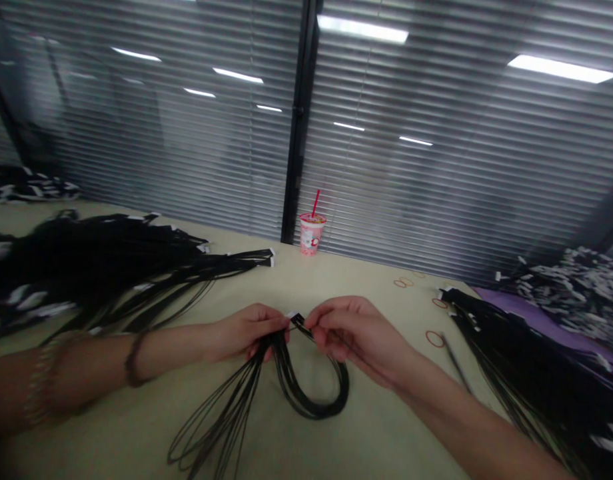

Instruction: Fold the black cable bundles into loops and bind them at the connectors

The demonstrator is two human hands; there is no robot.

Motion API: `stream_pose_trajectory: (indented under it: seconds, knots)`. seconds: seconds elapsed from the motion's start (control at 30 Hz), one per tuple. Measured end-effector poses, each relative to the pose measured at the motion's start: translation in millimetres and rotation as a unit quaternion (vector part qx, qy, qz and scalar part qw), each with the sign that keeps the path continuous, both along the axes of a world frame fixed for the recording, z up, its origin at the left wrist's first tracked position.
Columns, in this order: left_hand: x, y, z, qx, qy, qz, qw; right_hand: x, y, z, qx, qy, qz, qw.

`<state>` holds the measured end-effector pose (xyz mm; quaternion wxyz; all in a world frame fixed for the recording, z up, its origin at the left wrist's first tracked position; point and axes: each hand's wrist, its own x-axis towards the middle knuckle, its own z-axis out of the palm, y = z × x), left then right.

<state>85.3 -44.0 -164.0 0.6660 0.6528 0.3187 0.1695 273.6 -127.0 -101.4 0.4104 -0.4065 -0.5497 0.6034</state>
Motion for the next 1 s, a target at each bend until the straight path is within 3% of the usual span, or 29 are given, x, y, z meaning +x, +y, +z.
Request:
stream_pose_trajectory:
  seconds: [0.13,0.3,0.4,0.53,0.6,0.67,0.77,0.87,0.93,1.0]
  knots:
    - [0,1,-0.4,-0.005,0.002,0.003,1.0,27,-2,34.8,0.077,0.131,-0.083,0.985]
    - [-1,2,-1.1,-0.018,-0.003,0.0,1.0,44,-8,59.6,0.221,0.173,-0.248,0.927]
    - [-1,2,-0.9,-0.02,0.002,0.0,1.0,49,-10,67.4,0.276,0.187,-0.255,0.908]
    - [-1,3,-2.5,-0.013,0.006,0.0,1.0,51,-6,67.2,0.293,0.192,-0.238,0.906]
    - [-1,4,-4.5,-0.011,0.004,0.0,1.0,43,1,53.7,0.295,0.146,-0.245,0.912]
    - [-1,4,-6.6,-0.011,-0.003,0.002,1.0,28,8,28.1,0.292,0.038,-0.243,0.924]
    - [0,4,-8.5,-0.013,-0.021,0.012,1.0,0,15,-22.3,0.23,-0.177,-0.142,0.946]
    - [0,4,-8.9,-0.015,-0.023,0.019,0.999,-19,15,-62.2,0.314,-0.334,-0.09,0.884]
    - [0,4,-8.5,-0.014,-0.019,0.02,1.0,-22,13,-75.1,0.374,-0.394,-0.085,0.835]
    - [0,4,-7.6,-0.015,-0.02,0.019,1.0,-21,13,-79.0,0.397,-0.427,-0.088,0.808]
